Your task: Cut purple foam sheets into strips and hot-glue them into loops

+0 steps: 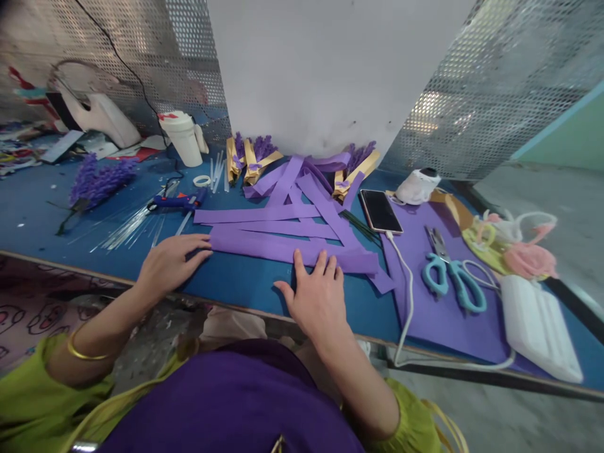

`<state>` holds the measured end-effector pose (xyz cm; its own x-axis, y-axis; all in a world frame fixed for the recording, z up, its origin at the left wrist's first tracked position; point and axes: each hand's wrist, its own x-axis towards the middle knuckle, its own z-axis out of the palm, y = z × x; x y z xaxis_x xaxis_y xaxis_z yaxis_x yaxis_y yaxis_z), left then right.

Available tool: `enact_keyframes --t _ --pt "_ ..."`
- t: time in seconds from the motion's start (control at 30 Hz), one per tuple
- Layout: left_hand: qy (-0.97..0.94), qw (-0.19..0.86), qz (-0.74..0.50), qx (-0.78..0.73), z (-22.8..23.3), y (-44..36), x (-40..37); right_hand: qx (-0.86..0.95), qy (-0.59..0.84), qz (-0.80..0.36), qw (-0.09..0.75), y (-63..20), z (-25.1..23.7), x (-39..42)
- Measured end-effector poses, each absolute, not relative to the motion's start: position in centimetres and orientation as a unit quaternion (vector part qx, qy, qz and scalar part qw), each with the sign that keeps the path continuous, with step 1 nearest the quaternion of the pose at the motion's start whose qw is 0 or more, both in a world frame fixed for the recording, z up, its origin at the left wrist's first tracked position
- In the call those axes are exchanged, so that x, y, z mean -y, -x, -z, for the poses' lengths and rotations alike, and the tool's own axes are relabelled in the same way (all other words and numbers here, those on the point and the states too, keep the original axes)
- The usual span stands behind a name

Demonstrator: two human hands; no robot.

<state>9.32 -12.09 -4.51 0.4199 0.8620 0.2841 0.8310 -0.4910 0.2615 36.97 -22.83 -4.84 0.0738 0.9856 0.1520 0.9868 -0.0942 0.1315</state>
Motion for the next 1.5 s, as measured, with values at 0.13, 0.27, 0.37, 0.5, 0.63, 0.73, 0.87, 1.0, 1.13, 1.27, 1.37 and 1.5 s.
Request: enact_keyframes --t 0.13,0.27,0.37,0.5,0.63,0.73,0.87,1.0,1.13,1.27,1.37,1.5 --pt "-0.818 0.102 -0.202 -0.529 3.4 -9.6 9.4 0.671 0.734 0.105 -0.004 -37.0 4.9 22.8" --pt "-0.827 0.179 -0.248 -0.472 3.3 -9.8 7.5 0.668 0.737 0.102 -0.011 -37.0 4.9 22.8" --pt "-0.801 0.278 -0.265 -0.459 3.8 -9.8 6.9 0.667 0.739 0.097 -0.018 -37.0 4.9 22.8" --pt "-0.800 0.261 -0.232 -0.488 4.5 -10.0 6.4 0.664 0.741 0.096 -0.019 -36.9 4.8 22.9" --pt "-0.845 0.071 -0.178 -0.499 4.9 -10.1 6.0 0.665 0.742 0.087 -0.022 -36.9 4.6 22.9" --pt "-0.860 0.015 -0.174 -0.479 5.4 -10.0 5.8 0.663 0.744 0.080 -0.029 -36.9 4.6 22.9" --pt "-0.864 0.029 -0.188 -0.467 6.0 -9.7 5.8 0.662 0.744 0.081 -0.032 -37.0 4.7 22.9" --pt "-0.857 0.005 -0.158 -0.491 5.7 -9.9 6.0 0.663 0.744 0.079 -0.034 -37.0 4.7 22.9" --pt "-0.860 -0.009 -0.117 -0.497 5.1 -10.2 6.1 0.663 0.744 0.077 -0.033 -37.0 4.7 22.9" --pt "-0.847 -0.016 -0.119 -0.517 5.1 -10.3 6.5 0.664 0.743 0.076 -0.028 -37.0 4.7 23.0" --pt "-0.833 -0.004 -0.132 -0.538 5.3 -10.3 7.0 0.665 0.742 0.081 -0.022 -37.0 4.7 23.0" --pt "-0.816 0.010 -0.146 -0.560 5.5 -10.0 7.2 0.665 0.741 0.087 -0.014 -37.0 4.9 23.0"
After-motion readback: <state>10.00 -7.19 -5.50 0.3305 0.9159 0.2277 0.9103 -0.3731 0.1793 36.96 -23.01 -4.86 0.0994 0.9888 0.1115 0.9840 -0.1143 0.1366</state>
